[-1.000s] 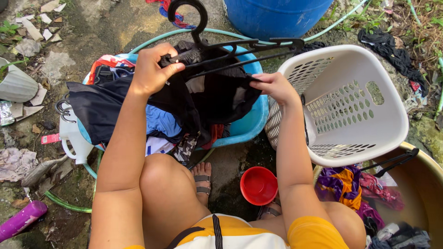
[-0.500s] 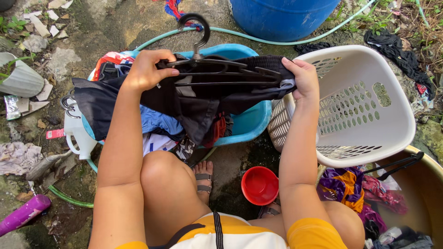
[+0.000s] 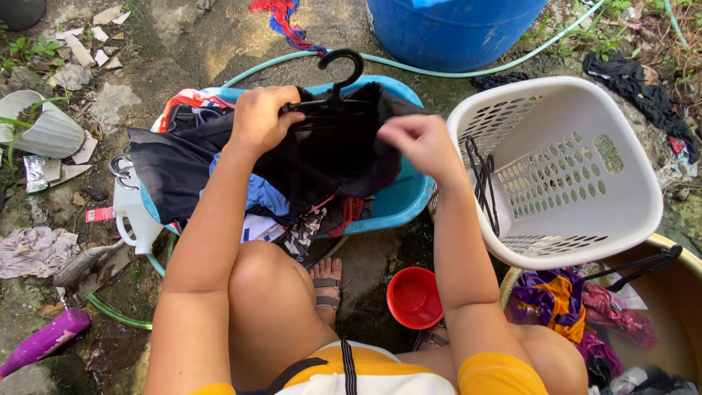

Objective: The person washes clothes in a basin of water and then places them on hangers to be dried.

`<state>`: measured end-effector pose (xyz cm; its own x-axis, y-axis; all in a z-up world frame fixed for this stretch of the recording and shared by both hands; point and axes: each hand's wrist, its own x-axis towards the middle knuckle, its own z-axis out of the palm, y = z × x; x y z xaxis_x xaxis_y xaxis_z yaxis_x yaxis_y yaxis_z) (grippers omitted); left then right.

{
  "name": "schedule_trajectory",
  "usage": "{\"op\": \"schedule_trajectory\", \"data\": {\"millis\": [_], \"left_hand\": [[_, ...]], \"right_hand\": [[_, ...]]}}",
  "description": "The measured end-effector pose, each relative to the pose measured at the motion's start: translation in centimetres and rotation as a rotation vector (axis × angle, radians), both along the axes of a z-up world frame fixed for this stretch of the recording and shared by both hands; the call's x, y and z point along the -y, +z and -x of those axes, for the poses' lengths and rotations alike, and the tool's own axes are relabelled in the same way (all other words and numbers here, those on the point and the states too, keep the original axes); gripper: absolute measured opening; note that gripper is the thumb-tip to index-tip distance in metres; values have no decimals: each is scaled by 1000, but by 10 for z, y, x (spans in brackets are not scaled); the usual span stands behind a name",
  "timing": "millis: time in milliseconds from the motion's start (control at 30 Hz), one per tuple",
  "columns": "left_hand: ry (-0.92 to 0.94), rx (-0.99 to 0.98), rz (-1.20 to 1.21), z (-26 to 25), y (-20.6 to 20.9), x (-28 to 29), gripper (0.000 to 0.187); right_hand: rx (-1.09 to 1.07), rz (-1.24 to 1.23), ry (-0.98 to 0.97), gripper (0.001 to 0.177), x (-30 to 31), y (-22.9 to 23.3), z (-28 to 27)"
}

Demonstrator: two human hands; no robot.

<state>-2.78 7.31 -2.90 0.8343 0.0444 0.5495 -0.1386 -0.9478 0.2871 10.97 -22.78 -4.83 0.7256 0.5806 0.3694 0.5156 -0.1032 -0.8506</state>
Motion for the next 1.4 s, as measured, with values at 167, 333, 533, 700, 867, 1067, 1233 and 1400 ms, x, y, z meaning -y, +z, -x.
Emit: {"op": "schedule_trajectory", "data": {"millis": [167,333,533,700,867,1067,1233,1400], "left_hand": [[-120,-7,12,3,9,9,25],[-107,64,-45,7,29,28,29],[-83,338,-128,21,36,0,77],[91,336,515,68,-17,-126,73],[304,403,1026,133,-87,-206,54],[195,-246,789,91,-189,-81,73],[-79,-375,1326,46,-162,4,74],[-84,-147,1454,21,-109,-3,70]], "right_hand": [[914,81,-311,49,8,51,19],[441,59,39,41,-12,15,7],[290,94,-204,28,-7,-25,-16],[202,-131,-335,29,3,-30,-42],[-164,-566,-151,14,-14,-19,-19],[-65,-619,-94,15,-48,8,28],[-8,-572,8,21,-64,12,59],[28,-451,149,18,-71,9,67]]}}
